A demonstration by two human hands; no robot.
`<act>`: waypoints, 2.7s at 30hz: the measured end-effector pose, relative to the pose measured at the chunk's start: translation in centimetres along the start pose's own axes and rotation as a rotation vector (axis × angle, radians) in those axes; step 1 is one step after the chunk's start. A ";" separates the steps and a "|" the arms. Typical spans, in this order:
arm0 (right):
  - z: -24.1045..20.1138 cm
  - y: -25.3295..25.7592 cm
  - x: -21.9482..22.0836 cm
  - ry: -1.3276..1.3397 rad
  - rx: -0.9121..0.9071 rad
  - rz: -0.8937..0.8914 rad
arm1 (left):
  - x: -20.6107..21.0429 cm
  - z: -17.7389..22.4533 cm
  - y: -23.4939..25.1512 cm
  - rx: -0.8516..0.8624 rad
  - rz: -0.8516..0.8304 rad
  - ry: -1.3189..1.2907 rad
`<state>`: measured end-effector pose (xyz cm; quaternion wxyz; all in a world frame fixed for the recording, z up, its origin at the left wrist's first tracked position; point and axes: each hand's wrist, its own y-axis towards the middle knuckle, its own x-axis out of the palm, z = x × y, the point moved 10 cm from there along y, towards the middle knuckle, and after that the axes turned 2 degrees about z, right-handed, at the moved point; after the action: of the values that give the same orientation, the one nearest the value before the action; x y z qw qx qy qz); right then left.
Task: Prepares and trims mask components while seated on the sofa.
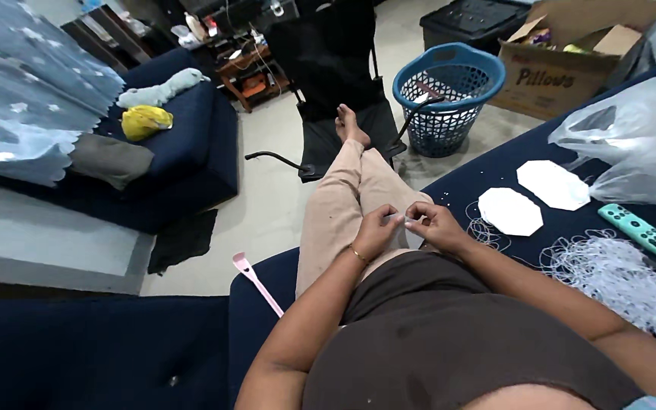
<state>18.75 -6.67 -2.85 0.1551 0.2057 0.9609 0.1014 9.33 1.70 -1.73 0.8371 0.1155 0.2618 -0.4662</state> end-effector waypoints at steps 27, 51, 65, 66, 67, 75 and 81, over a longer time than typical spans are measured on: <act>0.4 0.5 -1.6 0.046 0.063 0.004 | -0.4 0.5 -0.3 0.058 0.046 -0.048; 13.0 0.8 -12.5 -1.160 0.467 -0.129 | -2.5 0.6 0.1 0.053 0.173 -0.088; 11.6 0.5 -15.1 -0.880 0.400 -0.060 | -3.4 -0.8 -0.6 -0.049 0.283 -0.165; 11.6 0.4 -15.7 -0.842 0.418 -0.046 | -3.3 -1.2 -0.7 -0.048 0.282 -0.158; 11.8 0.4 -16.3 -0.814 0.430 -0.033 | -3.3 -1.5 -0.8 -0.040 0.284 -0.152; 11.0 -2.1 -15.5 -0.709 0.296 -0.213 | -4.1 -2.6 -0.7 -0.024 0.323 -0.166; 11.2 -3.1 -12.9 -0.913 0.293 -0.249 | -4.0 -2.8 -0.5 -0.016 0.312 -0.172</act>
<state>32.63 -13.43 -10.81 0.5407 0.1326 0.8162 -0.1547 6.23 5.56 -1.88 0.9195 0.1078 0.1720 -0.3366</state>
